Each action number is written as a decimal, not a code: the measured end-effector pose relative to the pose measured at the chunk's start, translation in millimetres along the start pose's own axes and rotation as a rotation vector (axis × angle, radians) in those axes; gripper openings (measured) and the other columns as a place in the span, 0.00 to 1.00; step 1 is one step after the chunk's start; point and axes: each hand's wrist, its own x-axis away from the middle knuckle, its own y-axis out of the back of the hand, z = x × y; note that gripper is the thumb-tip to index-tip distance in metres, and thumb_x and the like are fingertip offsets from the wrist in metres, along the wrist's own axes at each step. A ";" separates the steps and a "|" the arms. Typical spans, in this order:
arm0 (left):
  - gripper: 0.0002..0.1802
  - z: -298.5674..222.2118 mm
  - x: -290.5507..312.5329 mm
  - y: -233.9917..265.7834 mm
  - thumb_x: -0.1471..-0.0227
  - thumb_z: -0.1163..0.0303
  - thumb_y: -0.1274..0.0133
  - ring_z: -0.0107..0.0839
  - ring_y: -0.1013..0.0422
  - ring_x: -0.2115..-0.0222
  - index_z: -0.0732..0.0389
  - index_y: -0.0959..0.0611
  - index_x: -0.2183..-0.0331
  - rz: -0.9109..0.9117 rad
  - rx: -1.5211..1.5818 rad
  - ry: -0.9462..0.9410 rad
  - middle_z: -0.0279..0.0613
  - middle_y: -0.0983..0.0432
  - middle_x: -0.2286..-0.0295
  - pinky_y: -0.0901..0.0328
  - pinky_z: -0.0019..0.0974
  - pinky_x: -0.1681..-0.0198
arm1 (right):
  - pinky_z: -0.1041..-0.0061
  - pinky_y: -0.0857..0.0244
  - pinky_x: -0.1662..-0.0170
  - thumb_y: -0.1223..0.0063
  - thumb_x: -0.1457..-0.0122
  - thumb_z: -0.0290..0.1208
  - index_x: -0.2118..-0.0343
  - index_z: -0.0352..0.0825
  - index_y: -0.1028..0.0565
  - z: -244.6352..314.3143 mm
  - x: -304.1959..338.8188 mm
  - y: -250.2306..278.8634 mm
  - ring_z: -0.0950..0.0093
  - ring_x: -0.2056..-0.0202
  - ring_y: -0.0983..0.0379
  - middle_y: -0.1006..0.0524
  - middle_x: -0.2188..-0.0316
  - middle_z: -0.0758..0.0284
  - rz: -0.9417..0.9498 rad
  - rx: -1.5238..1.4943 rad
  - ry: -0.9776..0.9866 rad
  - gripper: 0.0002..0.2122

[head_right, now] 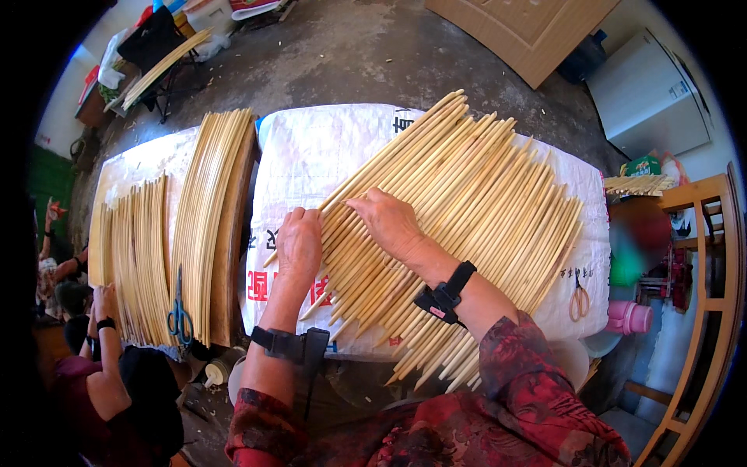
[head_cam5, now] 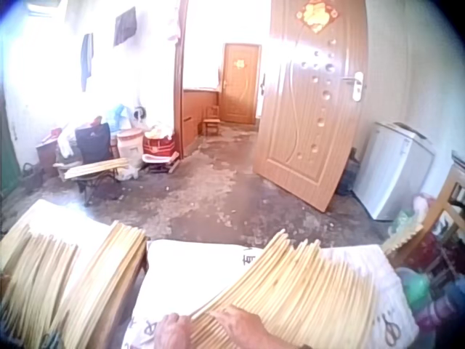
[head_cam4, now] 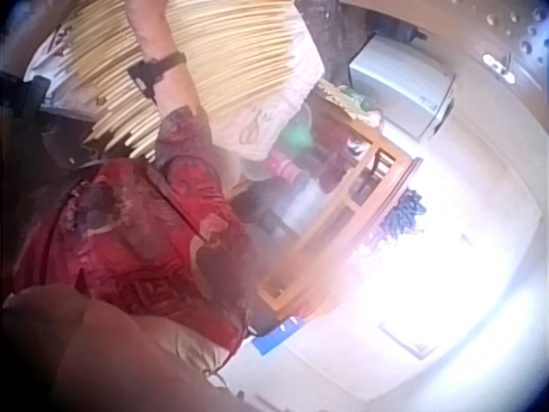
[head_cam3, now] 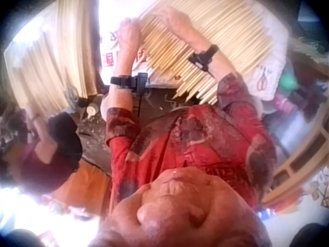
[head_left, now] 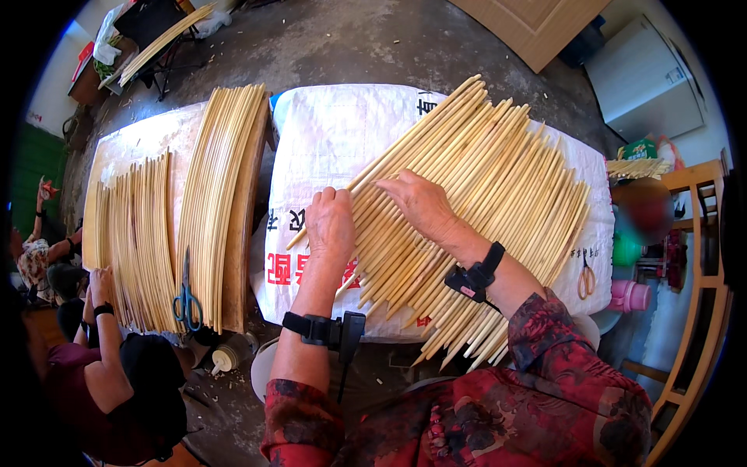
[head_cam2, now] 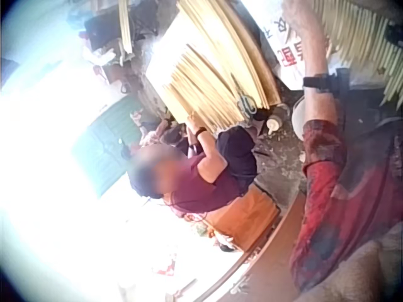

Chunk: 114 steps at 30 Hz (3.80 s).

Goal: The person binds wooden sticks together using thread, looping the string around each stick and pulling it tight. They use scissors to cut the thread and continue the row.

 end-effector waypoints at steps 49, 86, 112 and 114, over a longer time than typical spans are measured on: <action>0.03 -6.1 1.7 1.0 0.59 0.78 0.55 0.44 0.34 0.70 0.63 0.29 0.75 -0.066 0.084 -0.084 0.46 0.33 0.75 0.36 0.42 0.69 | 0.67 0.33 0.68 0.53 0.46 0.31 0.71 0.32 0.27 1.7 4.3 12.2 0.59 0.74 0.27 0.25 0.78 0.57 0.108 -0.358 -0.218 0.07; 0.03 -10.7 5.5 10.8 0.61 0.77 0.55 0.43 0.35 0.71 0.63 0.29 0.77 -0.098 0.104 -0.186 0.46 0.34 0.76 0.37 0.41 0.68 | 0.61 0.37 0.69 0.59 0.44 0.30 0.69 0.31 0.33 20.3 -39.0 -13.0 0.55 0.72 0.29 0.27 0.78 0.52 0.115 -0.237 -0.138 0.07; 0.08 -1.2 13.3 -7.6 0.64 0.76 0.52 0.40 0.34 0.70 0.62 0.27 0.74 -0.064 0.036 -0.204 0.43 0.32 0.74 0.36 0.39 0.70 | 0.70 0.27 0.71 0.56 0.45 0.31 0.68 0.30 0.31 32.2 -162.1 12.8 0.66 0.70 0.23 0.25 0.69 0.61 0.578 -1.062 -0.448 0.08; 0.08 -5.0 14.4 -6.0 0.64 0.76 0.52 0.40 0.34 0.69 0.62 0.27 0.74 -0.068 0.024 -0.193 0.43 0.32 0.74 0.37 0.38 0.70 | 0.69 0.27 0.69 0.56 0.45 0.28 0.70 0.30 0.30 17.7 -168.6 48.7 0.69 0.73 0.23 0.25 0.71 0.61 0.493 -1.209 -0.392 0.06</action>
